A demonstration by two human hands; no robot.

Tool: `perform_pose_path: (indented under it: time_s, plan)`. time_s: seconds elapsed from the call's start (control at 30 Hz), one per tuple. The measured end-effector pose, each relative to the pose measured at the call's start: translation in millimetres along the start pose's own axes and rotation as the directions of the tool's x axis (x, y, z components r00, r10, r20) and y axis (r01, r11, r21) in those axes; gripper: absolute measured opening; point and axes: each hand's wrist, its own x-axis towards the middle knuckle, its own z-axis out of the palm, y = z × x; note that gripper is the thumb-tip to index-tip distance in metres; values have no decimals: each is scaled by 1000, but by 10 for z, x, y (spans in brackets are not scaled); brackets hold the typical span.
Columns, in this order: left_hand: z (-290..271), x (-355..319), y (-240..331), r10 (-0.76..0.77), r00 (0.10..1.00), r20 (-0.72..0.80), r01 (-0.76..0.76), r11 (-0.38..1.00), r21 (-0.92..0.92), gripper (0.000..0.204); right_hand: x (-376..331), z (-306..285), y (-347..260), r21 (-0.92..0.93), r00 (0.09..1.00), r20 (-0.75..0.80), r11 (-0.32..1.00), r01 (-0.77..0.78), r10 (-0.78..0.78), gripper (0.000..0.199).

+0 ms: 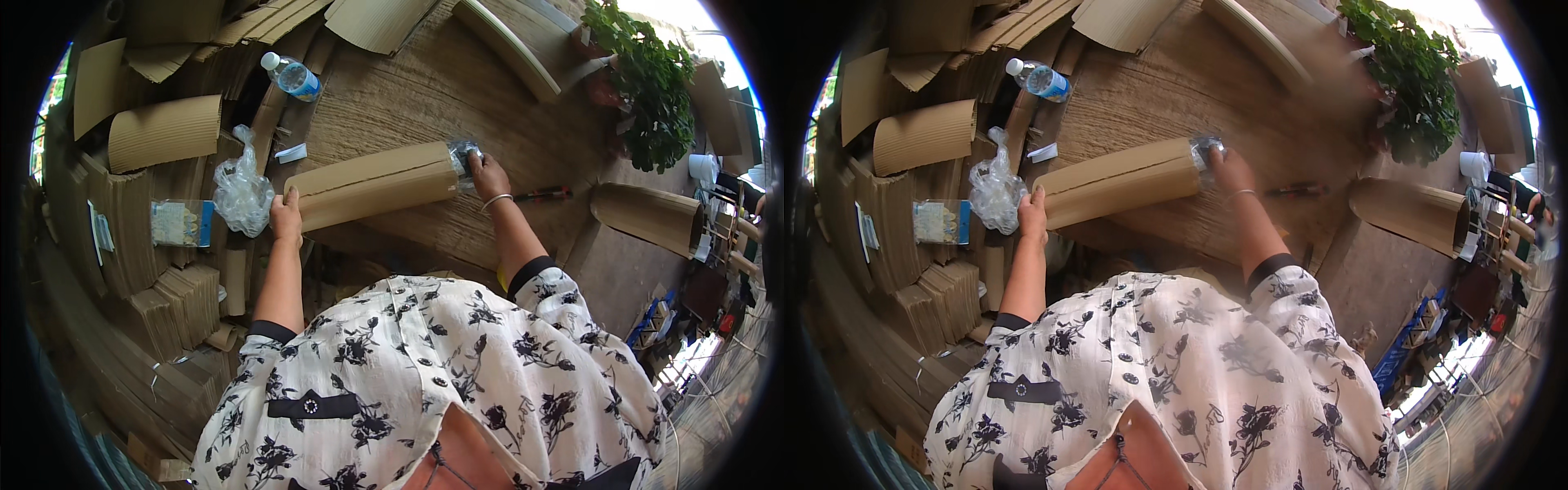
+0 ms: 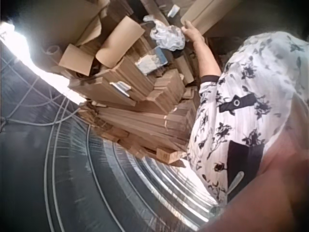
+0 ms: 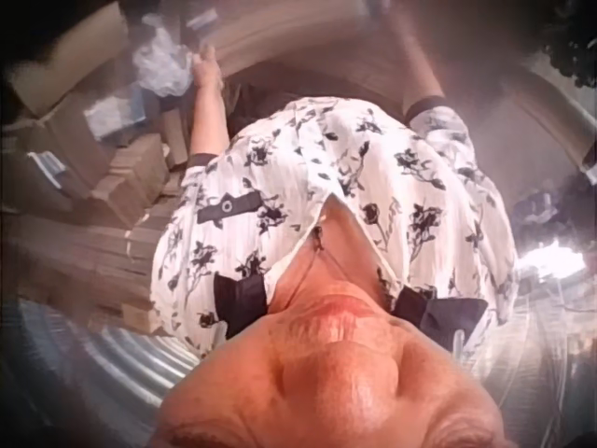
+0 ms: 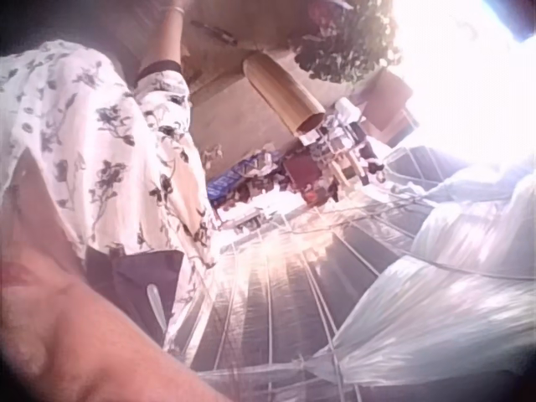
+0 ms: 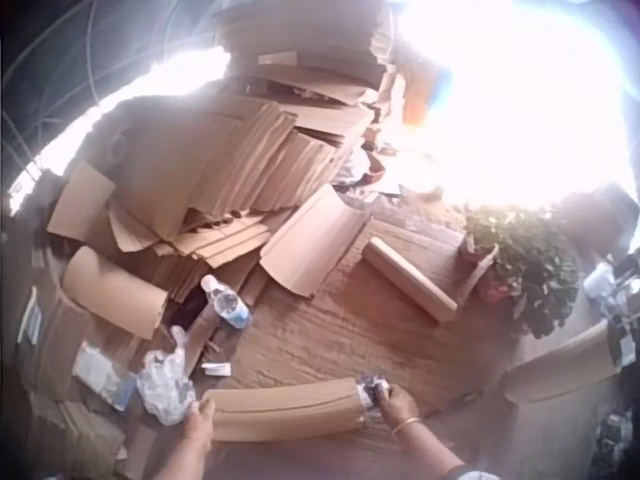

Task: The person rolls flat cardboard sheets into cylindrical tubes and secures the ends with tape. They repeatedly wrap tape around the tube ends, adjust the cardboard, and place finished tubes aside on a work surface.

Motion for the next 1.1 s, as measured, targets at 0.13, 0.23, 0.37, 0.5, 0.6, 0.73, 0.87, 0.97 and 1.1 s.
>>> perform_pose_path:
  time_s: [0.13,0.23,0.37,0.5,0.6,0.73,0.87,0.97,1.1]
  plan:
    - [103,204,38,48,990,-132,-40,997,68,55,226,319,-48,120,859,-393,908,403,-329,39]
    - [207,292,31,-9,978,-209,33,993,111,59,211,281,-191,26,882,-364,943,332,-300,33]
    - [258,479,-51,3,985,-171,12,996,84,61,231,261,-247,5,874,-382,945,326,-299,30]
    - [318,540,-43,15,986,-165,4,993,119,60,275,273,-235,-59,860,-403,947,315,-311,30]
    - [308,737,-277,10,984,-177,11,993,121,58,284,249,-334,-87,879,-370,954,288,-299,32]
    - [317,801,-245,33,984,-175,1,982,187,57,204,162,-547,-340,920,-275,923,178,-278,35]
    - [197,838,-279,23,996,-89,-6,982,188,53,109,228,-694,-332,929,-244,924,190,-278,37]
    - [304,1010,-241,-22,994,-107,31,997,76,57,207,241,-714,-349,942,-228,923,159,-248,36]
    - [270,1323,-282,-45,993,-108,71,966,247,60,219,224,-762,-335,911,-312,928,160,-270,38]
